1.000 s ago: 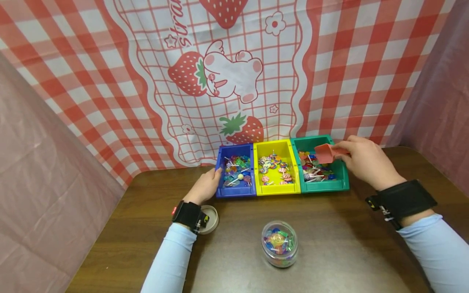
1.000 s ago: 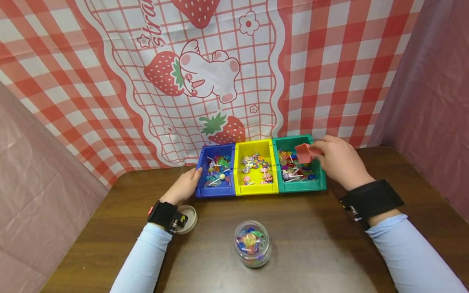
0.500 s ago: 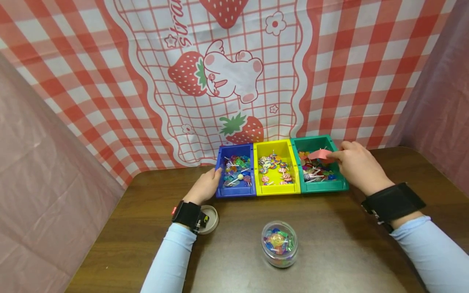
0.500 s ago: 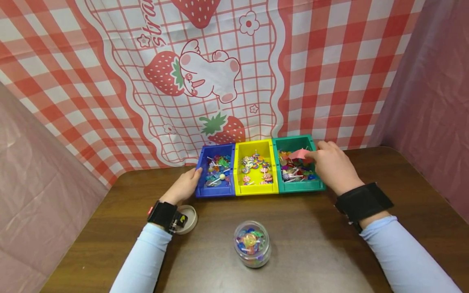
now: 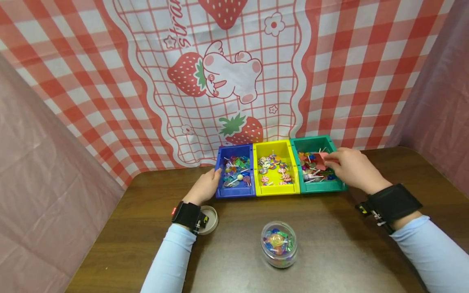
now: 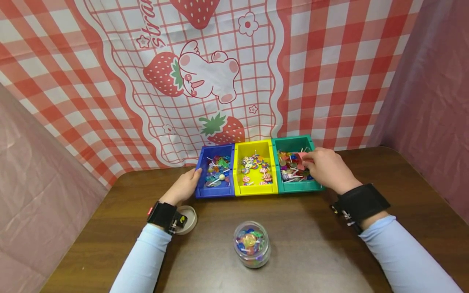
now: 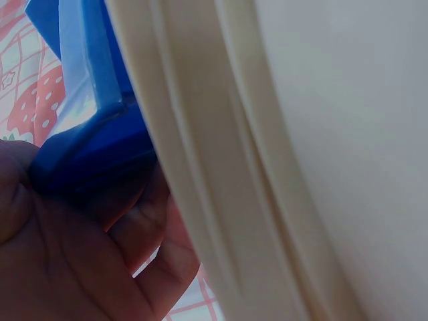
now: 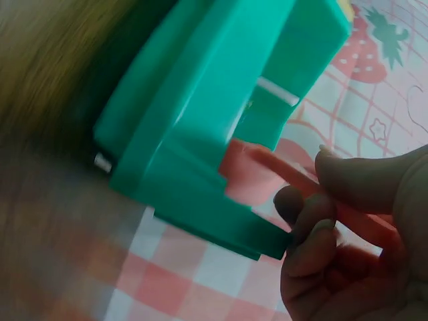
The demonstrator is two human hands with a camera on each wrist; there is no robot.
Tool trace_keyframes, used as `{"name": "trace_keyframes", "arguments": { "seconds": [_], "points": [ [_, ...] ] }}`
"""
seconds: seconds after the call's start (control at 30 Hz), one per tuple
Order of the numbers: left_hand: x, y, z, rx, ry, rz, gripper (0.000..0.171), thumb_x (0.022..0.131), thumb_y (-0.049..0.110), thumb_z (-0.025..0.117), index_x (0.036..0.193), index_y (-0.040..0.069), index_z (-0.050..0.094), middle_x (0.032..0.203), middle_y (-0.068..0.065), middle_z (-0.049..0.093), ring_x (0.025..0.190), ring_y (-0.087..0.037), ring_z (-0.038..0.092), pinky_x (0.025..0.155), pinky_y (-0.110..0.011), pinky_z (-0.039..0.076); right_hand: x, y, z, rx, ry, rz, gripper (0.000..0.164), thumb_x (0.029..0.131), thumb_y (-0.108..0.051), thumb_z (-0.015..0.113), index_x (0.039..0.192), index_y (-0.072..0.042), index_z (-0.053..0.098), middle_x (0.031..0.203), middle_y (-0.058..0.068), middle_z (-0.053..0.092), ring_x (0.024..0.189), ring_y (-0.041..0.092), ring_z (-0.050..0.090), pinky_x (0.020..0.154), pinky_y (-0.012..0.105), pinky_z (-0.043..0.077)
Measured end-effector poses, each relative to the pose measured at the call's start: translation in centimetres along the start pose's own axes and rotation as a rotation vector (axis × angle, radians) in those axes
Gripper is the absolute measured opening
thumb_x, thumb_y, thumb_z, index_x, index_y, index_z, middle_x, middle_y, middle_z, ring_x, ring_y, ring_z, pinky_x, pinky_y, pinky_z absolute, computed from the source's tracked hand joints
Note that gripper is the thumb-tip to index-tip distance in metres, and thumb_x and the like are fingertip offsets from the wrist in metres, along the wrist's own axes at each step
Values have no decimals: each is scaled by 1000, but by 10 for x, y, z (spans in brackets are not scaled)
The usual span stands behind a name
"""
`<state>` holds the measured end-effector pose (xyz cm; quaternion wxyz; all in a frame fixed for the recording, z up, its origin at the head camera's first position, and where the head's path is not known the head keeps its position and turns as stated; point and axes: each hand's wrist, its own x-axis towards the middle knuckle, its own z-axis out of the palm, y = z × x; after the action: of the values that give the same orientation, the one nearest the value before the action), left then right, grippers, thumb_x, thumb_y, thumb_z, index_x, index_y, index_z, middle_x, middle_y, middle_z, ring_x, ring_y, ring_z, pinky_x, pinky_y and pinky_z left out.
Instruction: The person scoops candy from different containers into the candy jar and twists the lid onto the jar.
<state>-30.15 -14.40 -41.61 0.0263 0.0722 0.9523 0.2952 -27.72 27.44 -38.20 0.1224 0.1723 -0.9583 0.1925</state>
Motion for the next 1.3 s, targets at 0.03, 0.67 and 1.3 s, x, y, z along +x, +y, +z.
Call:
{"name": "trace_keyframes", "arguments": {
  "seconds": [0.03, 0.67, 1.3],
  "points": [
    [0, 0, 0, 0, 1, 0, 47, 109, 36, 27, 117, 3, 59, 101, -16, 62, 92, -26, 57, 89, -49, 47, 0, 0, -1, 20, -9, 17, 23, 96, -14, 66, 106, 7, 72, 64, 3, 46, 55, 20, 42, 52, 34, 33],
    [-1, -1, 0, -12, 3, -7, 48, 109, 38, 28, 117, 3, 59, 98, -15, 60, 91, -27, 57, 87, -48, 46, -3, -13, 1, -126, 56, 48, 26, 89, -10, 73, 107, 9, 71, 74, 14, 56, 61, 27, 50, 53, 43, 42],
    [0, 1, 0, -6, -4, 1, 50, 109, 39, 27, 121, 2, 59, 104, -16, 62, 95, -26, 58, 91, -48, 46, -6, -9, 12, -100, 149, 114, 32, 90, -15, 73, 115, 5, 71, 77, 19, 66, 53, 25, 47, 47, 38, 37]
  ]
}}
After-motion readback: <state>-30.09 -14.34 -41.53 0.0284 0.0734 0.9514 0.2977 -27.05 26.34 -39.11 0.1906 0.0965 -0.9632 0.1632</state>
